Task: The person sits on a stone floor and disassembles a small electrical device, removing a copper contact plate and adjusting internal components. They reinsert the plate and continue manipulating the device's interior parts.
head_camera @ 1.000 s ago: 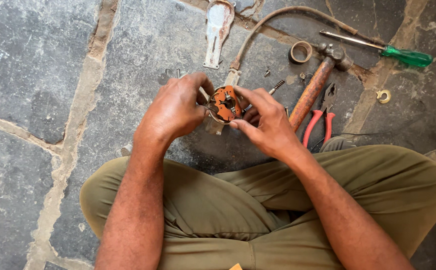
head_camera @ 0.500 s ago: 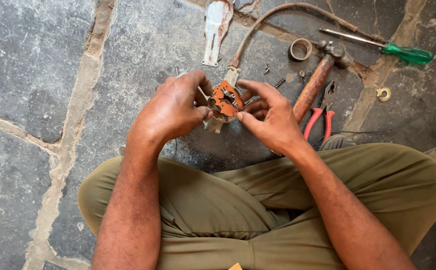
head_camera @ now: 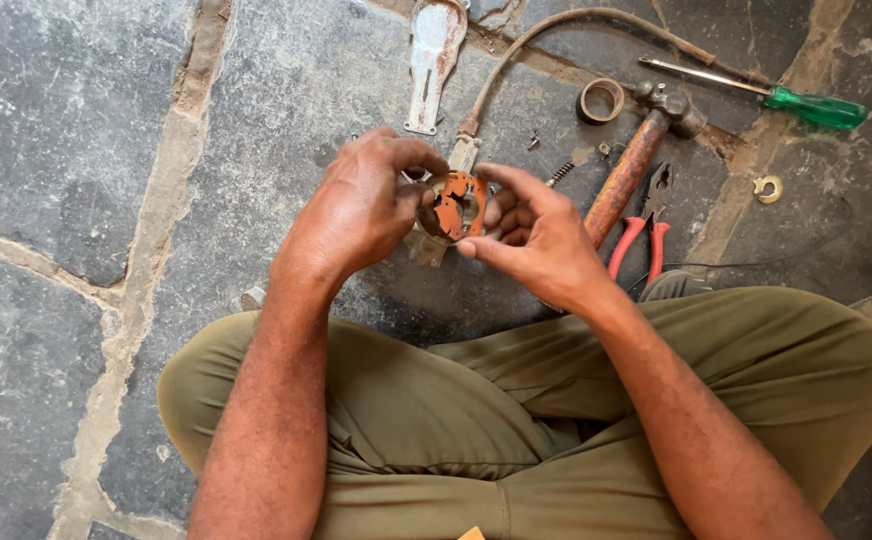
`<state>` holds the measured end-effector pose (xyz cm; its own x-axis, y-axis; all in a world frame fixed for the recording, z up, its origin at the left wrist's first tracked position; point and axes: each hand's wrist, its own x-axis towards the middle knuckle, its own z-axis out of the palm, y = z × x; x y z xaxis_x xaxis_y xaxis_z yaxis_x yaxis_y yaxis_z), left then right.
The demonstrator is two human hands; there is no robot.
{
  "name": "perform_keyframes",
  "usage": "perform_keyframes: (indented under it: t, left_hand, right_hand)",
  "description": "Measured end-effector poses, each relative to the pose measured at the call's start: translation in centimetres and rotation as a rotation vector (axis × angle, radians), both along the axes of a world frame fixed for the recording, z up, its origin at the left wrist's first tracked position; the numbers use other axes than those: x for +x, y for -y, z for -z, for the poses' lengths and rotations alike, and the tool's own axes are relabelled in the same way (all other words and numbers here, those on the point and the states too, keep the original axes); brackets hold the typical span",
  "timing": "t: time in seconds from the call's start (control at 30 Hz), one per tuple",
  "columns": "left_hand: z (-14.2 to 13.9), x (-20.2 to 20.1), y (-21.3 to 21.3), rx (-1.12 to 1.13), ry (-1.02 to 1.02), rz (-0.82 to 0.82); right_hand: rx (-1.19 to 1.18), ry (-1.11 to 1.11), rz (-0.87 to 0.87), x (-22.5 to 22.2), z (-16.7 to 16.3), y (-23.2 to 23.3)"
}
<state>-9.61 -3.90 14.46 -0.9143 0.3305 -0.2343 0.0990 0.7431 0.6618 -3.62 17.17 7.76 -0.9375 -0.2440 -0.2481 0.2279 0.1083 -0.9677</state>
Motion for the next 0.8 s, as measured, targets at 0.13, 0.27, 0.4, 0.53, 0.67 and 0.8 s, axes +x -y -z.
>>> perform_keyframes:
  t: [0.13,0.27,0.4,0.53,0.67,0.8]
  left_hand:
    - [0.6,0.0,-0.3,0.001,0.000,0.000]
    - [0.9,-0.2,-0.4,-0.046,0.042,-0.021]
    - [0.9,-0.1,-0.3,-0.093,0.036,-0.032]
    - [0.7,-0.2,-0.5,-0.132,0.061,-0.045]
    - [0.2,-0.1,-0.4,-0.132,0.092,0.007]
    - [-0.2,0.4,-0.5,-0.141,0.119,0.010]
  right_hand:
    - [0.117,-0.033,0.005,0.2,0.0,0.8]
    - [0.309,-0.288,0.003,0.3,-0.3,0.8]
    - [0.339,-0.422,0.017,0.4,-0.4,1.0]
    - [0.364,-0.431,0.009,0.3,-0.3,1.0]
    - [0.424,-0.569,-0.008,0.5,-0.3,1.0]
    - [0.442,-0.552,-0.039,0.8,-0.4,1.0]
